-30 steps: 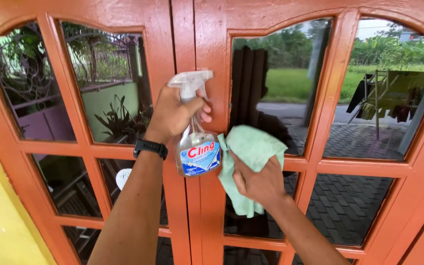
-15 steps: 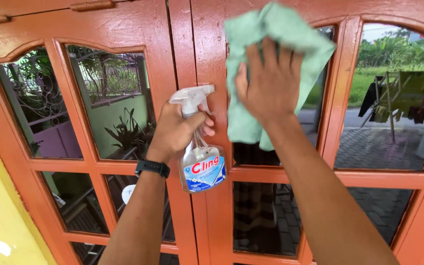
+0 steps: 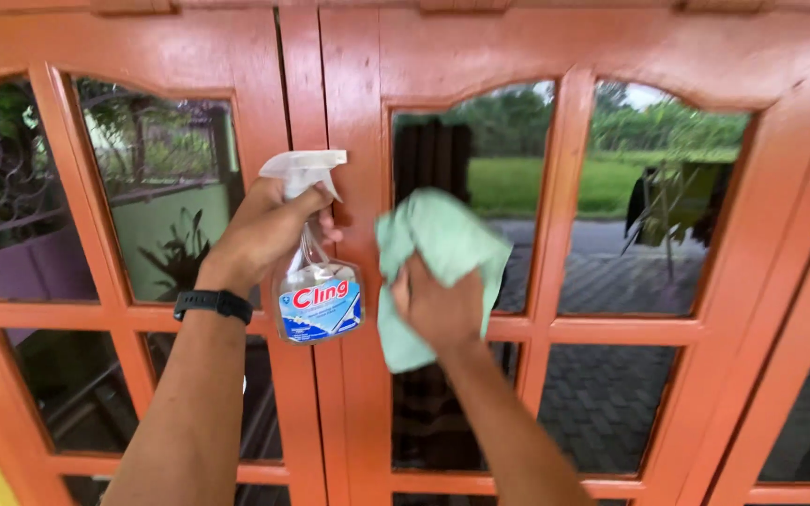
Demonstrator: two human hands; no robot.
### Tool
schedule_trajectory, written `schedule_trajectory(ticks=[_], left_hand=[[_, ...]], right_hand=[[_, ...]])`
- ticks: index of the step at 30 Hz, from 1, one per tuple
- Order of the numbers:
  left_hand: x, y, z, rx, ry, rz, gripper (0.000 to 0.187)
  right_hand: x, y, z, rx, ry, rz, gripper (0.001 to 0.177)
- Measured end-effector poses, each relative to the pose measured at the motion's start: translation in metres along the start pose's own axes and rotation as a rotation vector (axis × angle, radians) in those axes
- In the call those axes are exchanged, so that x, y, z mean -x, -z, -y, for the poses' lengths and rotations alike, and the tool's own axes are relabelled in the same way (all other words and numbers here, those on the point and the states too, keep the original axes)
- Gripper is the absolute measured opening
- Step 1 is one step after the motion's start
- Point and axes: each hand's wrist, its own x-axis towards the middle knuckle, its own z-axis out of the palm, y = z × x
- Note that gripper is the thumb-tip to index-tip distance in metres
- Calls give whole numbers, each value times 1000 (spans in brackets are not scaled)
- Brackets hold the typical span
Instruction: Cleaning glass window panes using a spray cleaner and a green cloth.
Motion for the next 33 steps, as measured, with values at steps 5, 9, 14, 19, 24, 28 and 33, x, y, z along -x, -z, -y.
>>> schedule_trajectory(ticks=[5,9,14,19,24,28,33], left_hand=[[-2,-8,-22,-54,-143,-26,19],[-7,-10,-21,-88,-48,-49,18],[-10,-8,-16,22,-84,-49,15],[-7,-8,-15,58,-81,-65,11],[3,-14,-21,-47,-87,-96,17],[-1,-12,-9,-8,-133,-72,15],[-2,-13,-7,-40,-130,-71,14]], right_hand=[[61,27,18,-45,36,136,27],[62,53,24,-125,92,149,36],[-3,49,-8,-28,-119,414,45],[-105,41,-60,151,67,30,45],[-145,25,-90,308,129,-181,52],[-129,23,-85,318,82,-100,50],[-106,26,-77,164,-70,123,50]])
